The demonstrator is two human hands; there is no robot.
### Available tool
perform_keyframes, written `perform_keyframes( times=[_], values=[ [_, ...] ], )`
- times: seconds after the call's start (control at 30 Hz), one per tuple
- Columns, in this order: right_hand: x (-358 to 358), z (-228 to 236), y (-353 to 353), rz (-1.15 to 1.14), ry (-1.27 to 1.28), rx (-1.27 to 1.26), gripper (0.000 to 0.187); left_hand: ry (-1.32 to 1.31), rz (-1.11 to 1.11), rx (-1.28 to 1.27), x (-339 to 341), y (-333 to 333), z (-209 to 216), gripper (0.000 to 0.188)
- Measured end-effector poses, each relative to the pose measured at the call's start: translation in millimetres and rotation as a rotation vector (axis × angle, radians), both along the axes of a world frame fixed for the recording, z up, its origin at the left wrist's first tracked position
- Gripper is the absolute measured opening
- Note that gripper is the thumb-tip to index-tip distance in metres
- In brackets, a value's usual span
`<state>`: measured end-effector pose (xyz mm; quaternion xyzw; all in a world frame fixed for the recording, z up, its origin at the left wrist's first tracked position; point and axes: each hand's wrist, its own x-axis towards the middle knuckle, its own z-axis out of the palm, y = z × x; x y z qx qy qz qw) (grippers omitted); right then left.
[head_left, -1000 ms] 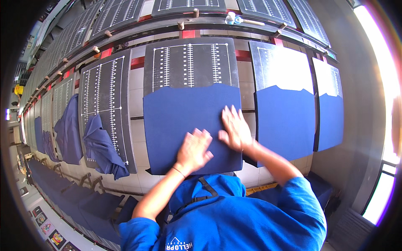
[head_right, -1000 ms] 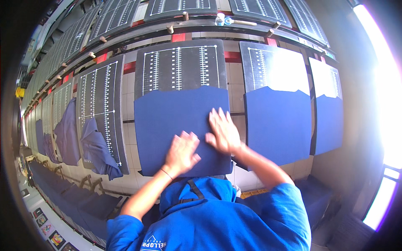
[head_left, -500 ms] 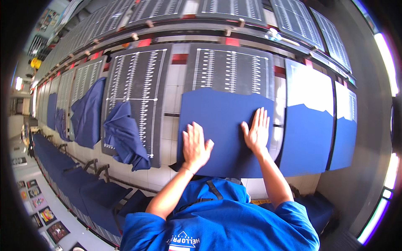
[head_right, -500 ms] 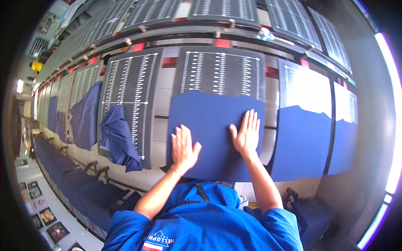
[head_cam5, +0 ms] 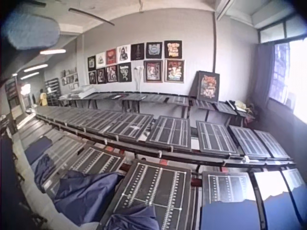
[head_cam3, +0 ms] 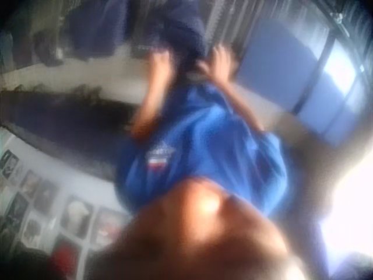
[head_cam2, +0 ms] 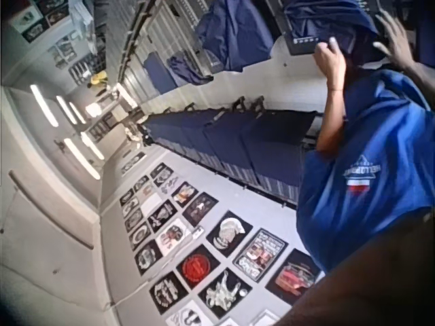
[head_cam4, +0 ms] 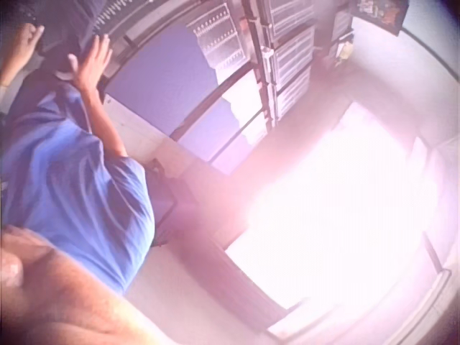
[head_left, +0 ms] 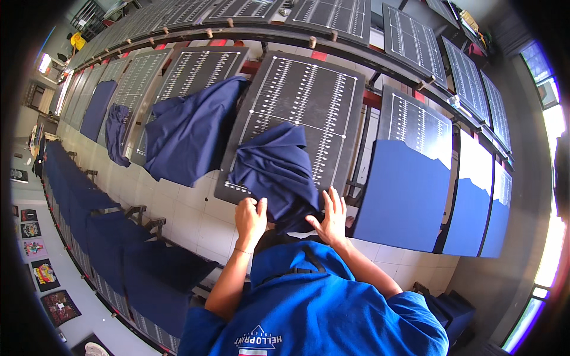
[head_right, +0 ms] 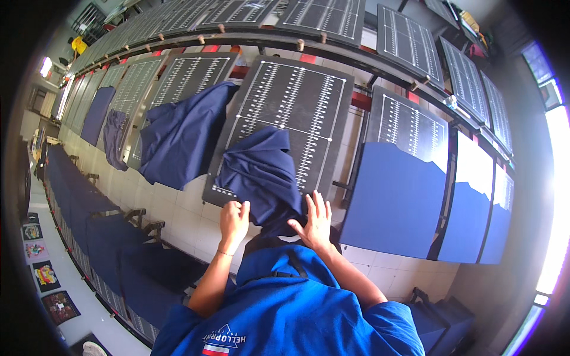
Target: The person picks up dark blue shirts one at a time and smooths them out onto a row of screen-printing plates.
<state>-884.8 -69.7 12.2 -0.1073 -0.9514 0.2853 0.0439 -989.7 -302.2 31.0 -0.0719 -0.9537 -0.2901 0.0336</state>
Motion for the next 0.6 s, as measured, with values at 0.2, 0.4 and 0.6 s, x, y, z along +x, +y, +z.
perform_keyframes(
  times=[0.2, 0.4, 0.6],
  values=[
    [-45, 33, -17, -0.329, 0.087, -0.162, 0.018, -0.093, -0.220, 0.100, -18, -5, -17, 0.021],
    [-68, 86, 18, -0.708, 0.277, -0.595, 0.033, 0.017, 0.093, 0.830, -91, -23, 54, 0.026],
    [-85, 169, 69, -0.408, 0.239, -1.917, 0.045, -0.557, -0.414, 1.812, -192, -54, 99, 0.084]
  ],
)
